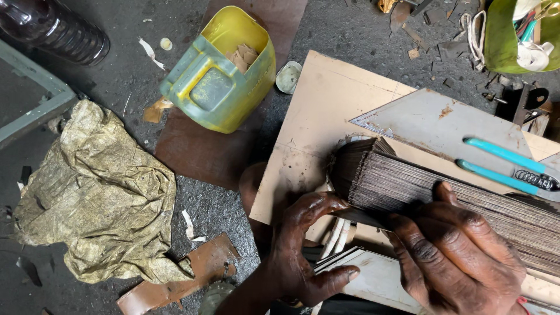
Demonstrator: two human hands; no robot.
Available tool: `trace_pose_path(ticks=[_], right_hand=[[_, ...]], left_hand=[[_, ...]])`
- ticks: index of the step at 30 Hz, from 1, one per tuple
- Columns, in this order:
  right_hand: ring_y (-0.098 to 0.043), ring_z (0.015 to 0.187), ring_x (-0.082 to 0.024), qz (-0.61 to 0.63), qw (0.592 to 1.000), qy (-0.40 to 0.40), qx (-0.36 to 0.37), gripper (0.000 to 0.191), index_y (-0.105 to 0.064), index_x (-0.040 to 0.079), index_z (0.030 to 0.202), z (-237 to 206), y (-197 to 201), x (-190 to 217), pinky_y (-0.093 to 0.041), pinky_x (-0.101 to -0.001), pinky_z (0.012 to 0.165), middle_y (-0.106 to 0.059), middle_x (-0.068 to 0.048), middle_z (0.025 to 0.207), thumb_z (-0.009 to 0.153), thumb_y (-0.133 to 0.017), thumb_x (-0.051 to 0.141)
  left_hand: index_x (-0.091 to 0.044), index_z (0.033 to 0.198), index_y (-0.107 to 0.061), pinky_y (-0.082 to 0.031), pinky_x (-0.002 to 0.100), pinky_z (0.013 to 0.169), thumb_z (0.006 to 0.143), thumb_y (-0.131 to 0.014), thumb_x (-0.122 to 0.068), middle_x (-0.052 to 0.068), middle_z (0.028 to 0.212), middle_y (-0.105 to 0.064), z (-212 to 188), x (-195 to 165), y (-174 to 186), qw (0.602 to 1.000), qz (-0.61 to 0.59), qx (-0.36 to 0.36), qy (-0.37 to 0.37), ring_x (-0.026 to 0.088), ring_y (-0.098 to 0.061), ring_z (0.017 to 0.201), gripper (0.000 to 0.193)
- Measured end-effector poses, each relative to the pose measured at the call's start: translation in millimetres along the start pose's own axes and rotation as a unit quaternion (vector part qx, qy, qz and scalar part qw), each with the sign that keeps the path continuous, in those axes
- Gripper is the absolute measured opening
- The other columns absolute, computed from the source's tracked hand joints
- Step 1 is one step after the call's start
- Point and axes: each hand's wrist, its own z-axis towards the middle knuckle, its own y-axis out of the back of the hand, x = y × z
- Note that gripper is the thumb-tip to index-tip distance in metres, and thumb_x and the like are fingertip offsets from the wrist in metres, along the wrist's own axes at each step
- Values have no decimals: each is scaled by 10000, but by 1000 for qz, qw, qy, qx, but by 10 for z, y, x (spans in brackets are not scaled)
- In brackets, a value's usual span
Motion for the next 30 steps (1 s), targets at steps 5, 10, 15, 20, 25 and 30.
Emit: trace_pose_path(ticks=[5, 10, 15, 20, 25, 30], right_hand=[[-669, 900, -292, -4, 999, 27, -20, 206, -747, -12, 978, 36, -32, 27, -570, -491, 1044, -701, -134, 865, 775, -772, -34], [-617, 909, -339, -45, 995, 84, -1, 315, -732, -18, 1097, -10, 13, -29, -560, -490, 1027, -657, -134, 915, 788, -780, -53], [-612, 911, -362, -68, 996, 49, -28, 432, -713, -16, 1152, -579, 207, -310, -504, -571, 1100, -660, -161, 981, 724, -768, 3], [-569, 862, -375, -186, 976, -81, -79, 285, -662, 26, 1009, -1803, 487, -964, -475, -580, 1069, -594, -166, 918, 797, -845, 79], [-600, 954, -340, -227, 962, -117, -101, 279, -582, 62, 983, -2641, 637, -1490, -414, -587, 1236, -593, -117, 942, 842, -819, 104], [-594, 1006, -328, -224, 958, -164, -77, 322, -609, 52, 1003, -2822, 916, -1591, -217, -736, 1291, -606, -129, 939, 852, -799, 264]], left_hand=[[35, 1612, -238, -479, 518, 1279, 924, -818, -252, 233, 1481, -583, 77, 2, -94, 987, -151, -46, 32, 345, -601, 1434, 945], [46, 1605, -275, -564, 494, 1199, 939, -792, -149, 228, 1350, -676, 291, -12, -77, 976, -201, -88, -3, 317, -693, 1290, 865], [-13, 1530, -386, -642, 378, 1015, 948, -741, -28, 138, 1349, -636, 420, -254, -17, 992, -93, -68, 53, 221, -706, 1146, 681], [19, 1156, -705, -605, 272, 817, 925, -730, 16, 107, 1040, -758, 475, -496, -43, 980, 83, -84, 157, 159, -733, 928, 233], [58, 1167, -700, -627, 312, 794, 1048, -694, -42, 151, 985, -740, 435, -553, -137, 987, 0, -117, 108, 179, -724, 843, 155], [88, 1169, -686, -629, 325, 854, 1080, -625, -35, 165, 993, -723, 376, -513, -254, 972, -58, -184, 133, 196, -722, 857, 163]])
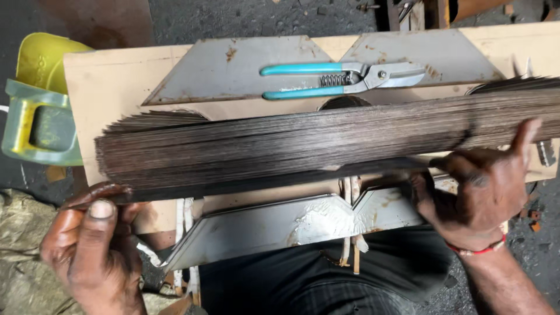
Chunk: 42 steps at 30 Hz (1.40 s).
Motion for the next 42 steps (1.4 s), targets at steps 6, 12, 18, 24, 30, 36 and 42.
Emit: trace_pose_path(ticks=[6, 12, 18, 24, 30, 36, 42], right_hand=[[-546, 1168, -363, -18, 999, -11, 25, 361, -593, 77, 1107, 19, 14, -61, -92, -760, 1277, -549, -148, 1070, 905, -780, 311], [-481, 1119, -378, -32, 999, -19, -2, 486, -601, 24, 1203, -46, -143, -67, -291, -673, 1143, -507, -172, 1098, 883, -781, 341], [-463, 1078, -362, -28, 999, -1, -18, 399, -552, 112, 989, 90, -209, 125, -242, -700, 1048, -471, -140, 1028, 812, -811, 359], [-452, 1117, -377, -18, 999, -7, 25, 428, -504, 100, 975, -39, -289, 71, -192, -758, 1124, -487, -137, 1035, 811, -802, 361], [-410, 1207, -430, -6, 1000, -5, 21, 452, -486, 116, 1070, -339, -469, -65, -93, -792, 1173, -500, -139, 1064, 827, -800, 332], [-368, 1298, -482, 3, 999, 40, -19, 493, -467, 132, 1165, -131, -494, -30, 7, -826, 1222, -513, -141, 1092, 842, -798, 304], [-514, 1128, -324, 71, 993, 1, -90, 340, -610, 75, 1201, -133, -151, -176, -391, -578, 1187, -523, -186, 1160, 927, -811, 75]], left_hand=[[36, 1157, -644, -599, 280, 730, 1010, -760, -23, 113, 913, -678, -52, 150, -123, 998, 25, -9, -48, 146, -670, 780, 196], [20, 1226, -559, -585, 243, 866, 985, -819, 42, 127, 1056, -680, -97, 220, -246, 988, 122, -35, -88, 124, -658, 924, 356], [-2, 1216, -567, -589, 245, 904, 979, -819, 9, 106, 1053, -687, -101, 172, -291, 995, 69, -32, -66, 118, -682, 959, 346], [9, 1205, -573, -576, 227, 883, 1020, -817, 23, 120, 1045, -691, -114, 179, -255, 995, 76, -25, -64, 115, -679, 940, 306], [-15, 1185, -572, -549, 190, 835, 1001, -851, -25, 81, 1021, -667, -149, 250, -215, 991, 108, -54, -55, 82, -646, 883, 335], [-30, 1201, -567, -559, 195, 798, 956, -842, -82, 66, 1045, -664, -61, 171, -263, 990, 115, -38, -76, 85, -655, 900, 373], [-8, 1184, -598, -586, 333, 896, 933, -832, -205, 122, 1153, -572, 32, 19, -491, 810, 389, -36, -437, 184, -547, 1170, 396]])
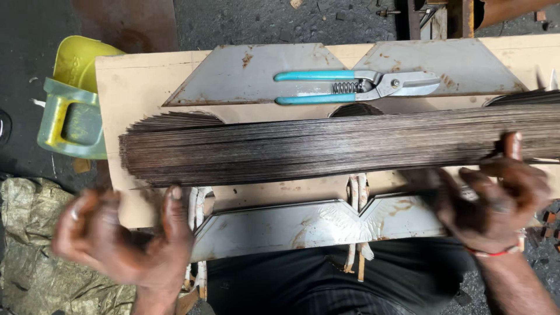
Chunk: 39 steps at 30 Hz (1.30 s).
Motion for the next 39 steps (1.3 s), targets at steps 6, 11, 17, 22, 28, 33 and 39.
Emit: trace_pose_path(ticks=[6, 11, 17, 22, 28, 33, 39], right_hand=[[-614, 1047, -315, -68, 996, 1, 58, 263, -760, 26, 1095, 11, 343, -168, -550, -471, 1163, -673, -140, 1068, 864, -773, -100], [-603, 1038, -264, -74, 995, 7, 64, 287, -783, 82, 1147, 39, 352, -112, -519, -417, 1184, -678, -83, 1086, 908, -778, -76], [-581, 1002, -266, -60, 994, -1, 92, 311, -776, 70, 1159, 11, 390, -153, -500, -450, 1191, -665, -88, 1057, 874, -769, -56], [-626, 1037, -327, -75, 991, 3, 111, 357, -780, 52, 1103, 0, 346, -250, -532, -488, 1160, -686, -118, 1051, 761, -769, -45], [-651, 1018, -312, -89, 989, 18, 114, 324, -767, 43, 1168, -69, 347, -326, -442, -557, 1230, -688, -114, 1059, 844, -765, 32], [-650, 946, -284, -49, 992, -21, 118, 372, -768, 45, 1233, -79, 320, -333, -303, -662, 1255, -676, -108, 986, 862, -767, 31], [-646, 1142, -407, -25, 994, -63, 81, 493, -707, -6, 1178, 1, 445, -73, -219, -704, 1229, -692, -213, 1156, 694, -745, 81]], left_hand=[[-70, 986, -813, -521, 417, 874, 861, -844, -26, 49, 976, -652, 21, -137, -206, 959, -53, 158, -231, 219, -593, 993, 136], [-59, 972, -782, -508, 429, 875, 878, -869, -25, 56, 965, -638, -25, -200, -237, 967, -42, 153, -202, 239, -600, 960, 132], [-84, 907, -752, -456, 487, 920, 871, -867, -33, 33, 969, -624, -83, -281, -256, 965, -26, 160, -207, 239, -595, 989, 130], [-98, 912, -756, -365, 535, 963, 864, -849, -66, 16, 990, -627, -188, -333, -334, 957, 50, 182, -222, 225, -568, 1038, 109], [-107, 901, -715, -367, 587, 990, 839, -854, -58, 10, 978, -614, -179, -489, -411, 958, 88, 174, -211, 230, -574, 1045, 160], [-100, 927, -718, -343, 565, 957, 885, -913, -160, 25, 972, -578, -177, -583, -458, 967, 67, 173, -176, 275, -541, 1035, 208], [-170, 972, -758, -352, 576, 983, 875, -886, -216, -5, 949, -597, -139, -718, -368, 961, 133, 182, -163, 265, -561, 1053, 168]])
